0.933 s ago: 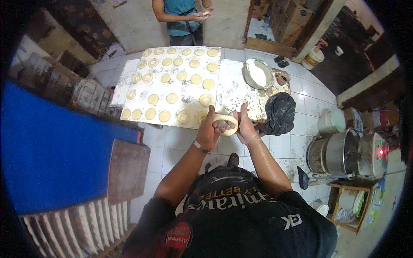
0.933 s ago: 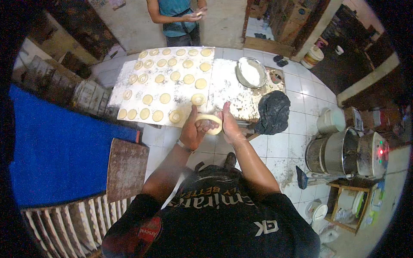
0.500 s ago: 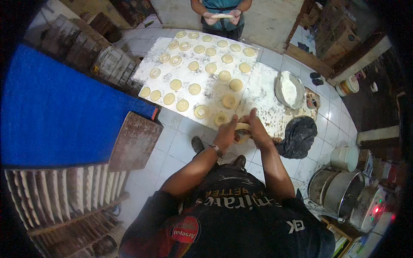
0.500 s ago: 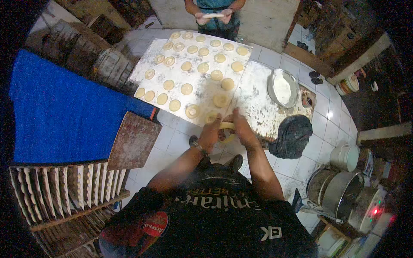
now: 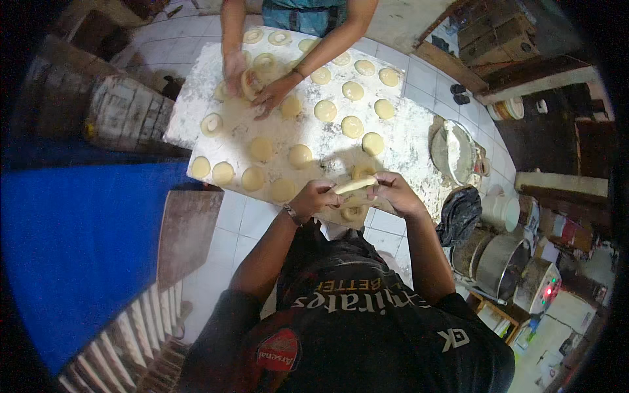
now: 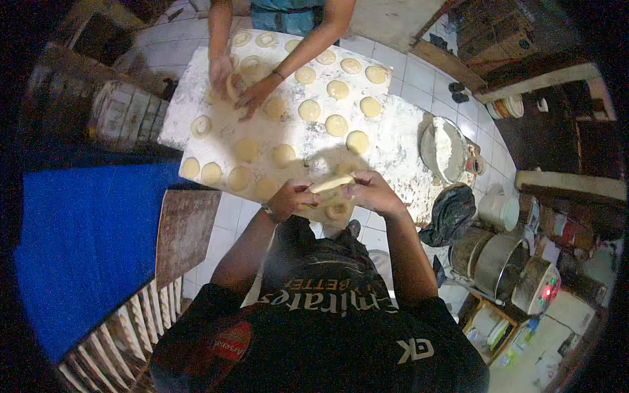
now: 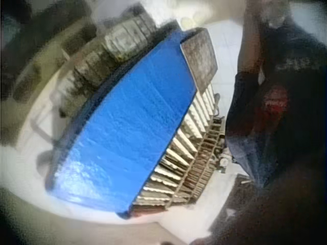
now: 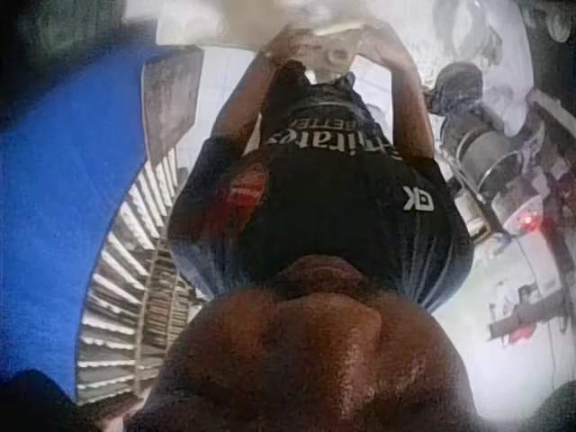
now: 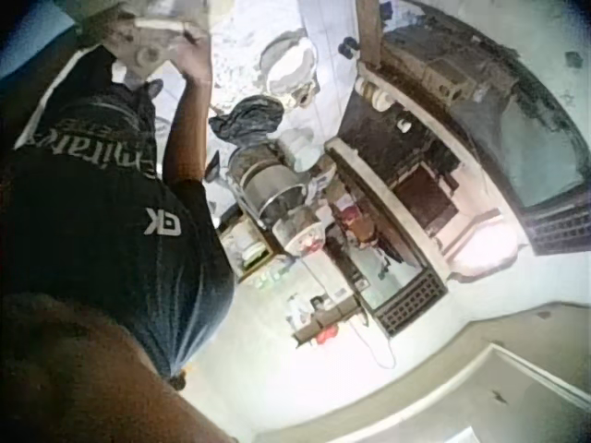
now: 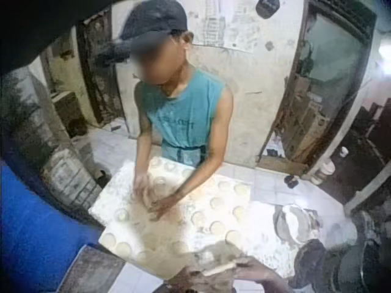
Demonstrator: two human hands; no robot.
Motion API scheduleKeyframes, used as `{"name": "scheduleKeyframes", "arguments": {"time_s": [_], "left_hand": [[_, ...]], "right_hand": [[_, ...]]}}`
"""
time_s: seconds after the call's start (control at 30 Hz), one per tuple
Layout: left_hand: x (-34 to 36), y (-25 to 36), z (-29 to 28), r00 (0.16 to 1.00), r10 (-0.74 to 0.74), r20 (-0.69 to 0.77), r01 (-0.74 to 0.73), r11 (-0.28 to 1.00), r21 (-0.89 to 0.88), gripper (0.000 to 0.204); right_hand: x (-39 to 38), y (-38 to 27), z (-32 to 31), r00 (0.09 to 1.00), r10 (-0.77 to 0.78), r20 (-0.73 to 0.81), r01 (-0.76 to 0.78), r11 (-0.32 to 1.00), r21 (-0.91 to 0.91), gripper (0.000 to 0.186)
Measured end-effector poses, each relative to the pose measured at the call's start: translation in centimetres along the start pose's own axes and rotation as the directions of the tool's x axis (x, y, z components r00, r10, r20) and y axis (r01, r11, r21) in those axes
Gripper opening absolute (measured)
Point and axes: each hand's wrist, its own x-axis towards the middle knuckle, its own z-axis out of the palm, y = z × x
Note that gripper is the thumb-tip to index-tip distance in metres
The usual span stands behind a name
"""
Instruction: The person carries a tray of doughnut rings, slides it into a tall rack, then moves to a table to hand-shape more doughnut rings from pre-cut dough rounds, placing them back on a tray and sliding the finished tray into the rack.
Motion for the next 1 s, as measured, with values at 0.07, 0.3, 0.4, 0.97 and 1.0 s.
{"name": "scheduleKeyframes", "arguments": {"time_s": [0.07, 0.3, 0.4, 0.97, 1.0], "left_hand": [[0.5, 1.1, -1.6, 0.994, 0.053, -0.096, -0.054, 0.999, -0.003, 0.023], [3.9, -1.4, -3.4, 0.874, -0.299, -0.382, 0.376, 0.916, 0.143, 0.034], [2.0, -2.1, -5.1, 0.853, -0.147, -0.501, 0.311, 0.913, 0.263, 0.036], [-0.8, 2.3, 8.8, 0.94, 0.008, -0.342, -0.008, 1.0, 0.002, 0.036], [-1.9, 2.5, 12.2, 0.905, -0.041, -0.423, -0.029, 0.987, -0.158, 0.034]], "right_hand": [[2.0, -0.5, 0.6, 0.993, 0.016, -0.121, -0.002, 0.993, 0.115, 0.021], [9.6, 4.7, 0.7, 0.891, -0.122, -0.437, -0.062, 0.921, -0.384, 0.03], [8.2, 5.9, 0.1, 0.805, -0.088, -0.587, -0.011, 0.987, -0.163, 0.031], [-3.4, 4.9, 1.6, 0.977, -0.182, -0.112, 0.18, 0.983, -0.025, 0.038], [-5.6, 5.9, 0.8, 0.969, -0.229, -0.094, 0.234, 0.972, 0.035, 0.038]]}}
